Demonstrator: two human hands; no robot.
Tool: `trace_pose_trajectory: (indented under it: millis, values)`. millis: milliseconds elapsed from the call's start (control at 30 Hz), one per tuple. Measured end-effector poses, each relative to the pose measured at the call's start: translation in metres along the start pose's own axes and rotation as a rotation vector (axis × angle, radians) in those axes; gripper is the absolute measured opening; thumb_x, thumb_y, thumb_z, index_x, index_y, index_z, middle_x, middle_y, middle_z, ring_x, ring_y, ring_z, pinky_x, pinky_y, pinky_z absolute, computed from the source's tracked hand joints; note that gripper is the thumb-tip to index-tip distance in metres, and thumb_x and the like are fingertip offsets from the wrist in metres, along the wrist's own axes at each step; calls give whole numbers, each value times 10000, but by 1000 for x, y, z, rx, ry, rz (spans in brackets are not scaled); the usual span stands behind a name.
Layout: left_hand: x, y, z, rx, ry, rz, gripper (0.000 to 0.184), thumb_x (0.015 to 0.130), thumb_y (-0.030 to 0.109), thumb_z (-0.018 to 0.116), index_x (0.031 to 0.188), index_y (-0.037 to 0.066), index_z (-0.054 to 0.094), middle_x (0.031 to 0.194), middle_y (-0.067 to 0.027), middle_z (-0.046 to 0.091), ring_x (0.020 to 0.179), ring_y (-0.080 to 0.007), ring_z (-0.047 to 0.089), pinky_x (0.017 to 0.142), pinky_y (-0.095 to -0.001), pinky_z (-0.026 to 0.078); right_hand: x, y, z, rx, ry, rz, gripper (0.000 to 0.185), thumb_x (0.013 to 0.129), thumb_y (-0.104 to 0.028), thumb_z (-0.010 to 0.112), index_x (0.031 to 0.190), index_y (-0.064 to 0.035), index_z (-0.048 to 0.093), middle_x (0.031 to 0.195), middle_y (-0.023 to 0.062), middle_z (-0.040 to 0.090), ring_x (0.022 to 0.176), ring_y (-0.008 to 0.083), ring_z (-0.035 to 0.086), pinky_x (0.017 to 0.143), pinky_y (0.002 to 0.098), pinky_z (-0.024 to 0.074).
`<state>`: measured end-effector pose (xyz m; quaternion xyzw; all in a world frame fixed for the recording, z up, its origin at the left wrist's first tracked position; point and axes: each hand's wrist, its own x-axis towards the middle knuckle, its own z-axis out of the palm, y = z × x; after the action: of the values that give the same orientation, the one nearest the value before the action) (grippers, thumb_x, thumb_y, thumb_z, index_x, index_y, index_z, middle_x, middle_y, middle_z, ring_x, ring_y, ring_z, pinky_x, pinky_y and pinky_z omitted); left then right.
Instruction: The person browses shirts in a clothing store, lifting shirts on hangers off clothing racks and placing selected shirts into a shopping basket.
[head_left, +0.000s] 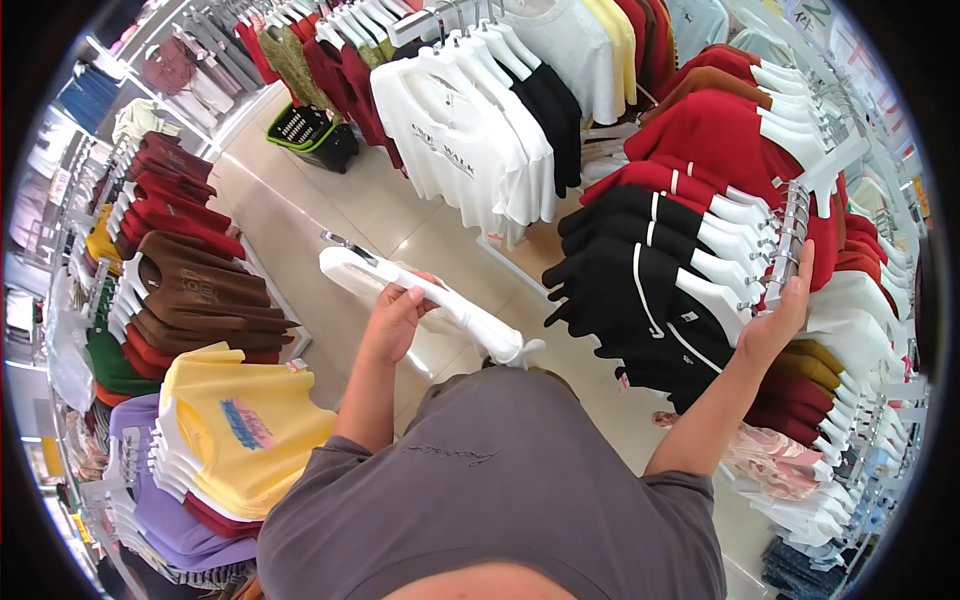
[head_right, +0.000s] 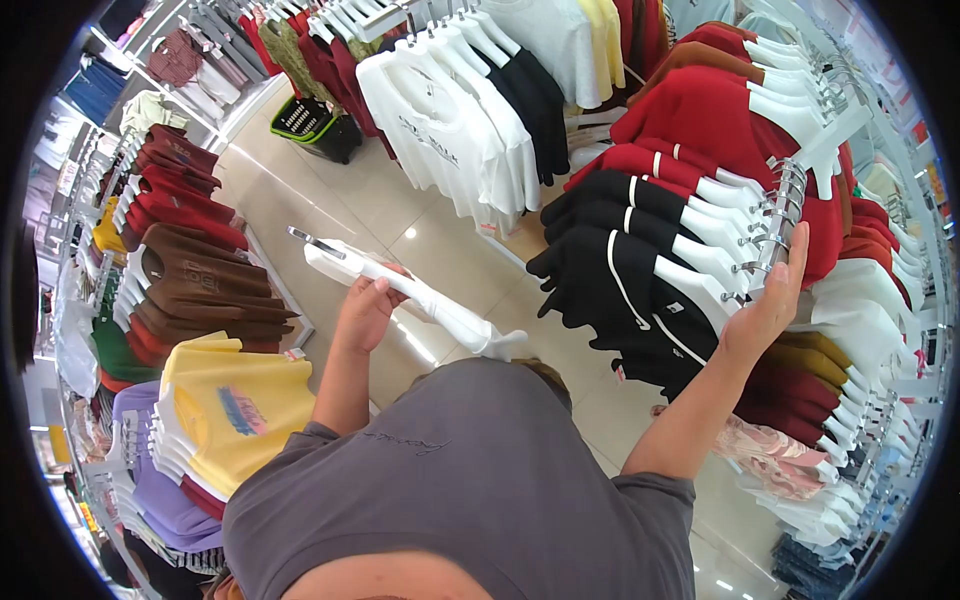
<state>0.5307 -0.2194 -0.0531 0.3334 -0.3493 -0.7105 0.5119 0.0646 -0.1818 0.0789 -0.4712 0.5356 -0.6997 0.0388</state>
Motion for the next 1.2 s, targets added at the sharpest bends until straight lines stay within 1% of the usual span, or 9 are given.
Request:
trace_pose_trajectory:
  millis: [200, 300, 533, 667, 900, 967, 1033, 1100, 1200]
  values:
    - [1, -4, 18, 26, 26, -5, 255, 906, 181, 621, 1115, 34, 621, 1078, -96, 658, 1055, -221, 613, 966, -396, 457, -2, -5, -1, -34, -1, -8, 572, 983, -281, 395, 1410, 99, 418, 1506, 188, 396, 1404, 281, 358, 1162, 387, 235]
    - [2, -5, 33, 45, 17, -26, 255, 903, 181, 625, 1111, 33, 622, 1078, -95, 657, 1050, -221, 615, 963, -397, 458, -2, -7, -2, -117, -10, -69, 547, 982, -258, 397, 1408, 84, 432, 1507, 189, 396, 1408, 280, 353, 1160, 390, 240]
    - [11, -5, 66, 127, -20, -33, 288, 913, 228, 623, 1109, 18, 608, 1060, -114, 652, 1019, -240, 621, 926, -395, 471, -3, -7, -6, -141, -53, -129, 501, 943, -129, 466, 1412, 45, 447, 1506, 191, 393, 1401, 290, 363, 1159, 396, 239]
    - [15, -9, 82, 110, -45, -44, 256, 920, 227, 622, 1085, 31, 625, 1054, -95, 665, 1023, -216, 621, 954, -392, 461, -3, -8, -6, -97, -57, -113, 500, 921, -92, 492, 1403, 36, 460, 1502, 192, 393, 1396, 282, 368, 1149, 385, 257]
    - [12, -8, 95, 120, -68, -40, 278, 920, 236, 624, 1095, 20, 623, 1052, -96, 669, 1012, -214, 622, 952, -379, 460, -4, -7, -2, -28, -20, -83, 494, 915, -105, 505, 1394, 15, 481, 1495, 178, 406, 1385, 265, 383, 1132, 364, 283]
    - [10, -4, 101, 150, -77, -16, 301, 927, 252, 610, 1084, -5, 617, 1027, -100, 660, 961, -198, 625, 889, -350, 477, -5, -5, -1, -4, -21, -70, 493, 916, -106, 507, 1394, 12, 484, 1498, 175, 404, 1389, 265, 379, 1136, 368, 279]
    - [11, 4, 103, 148, -56, 21, 300, 929, 258, 611, 1081, 0, 619, 1013, -93, 667, 955, -196, 630, 893, -351, 478, -3, -4, -2, -96, -22, -96, 495, 916, -100, 505, 1398, 12, 481, 1500, 179, 402, 1396, 272, 373, 1141, 373, 270]
    - [23, 13, 102, 146, -76, 22, 304, 928, 270, 612, 1077, 5, 618, 1005, -87, 670, 947, -198, 638, 903, -359, 486, -2, -6, -1, -70, -17, -112, 496, 918, -93, 495, 1402, 12, 476, 1501, 179, 402, 1403, 276, 365, 1147, 377, 259]
    - [49, 26, 96, 162, -82, 64, 313, 926, 285, 614, 1069, 7, 618, 1009, -84, 670, 951, -200, 646, 909, -368, 494, -4, -9, -1, -95, -15, -63, 504, 915, -84, 476, 1410, 13, 466, 1505, 182, 398, 1420, 279, 343, 1164, 390, 234]
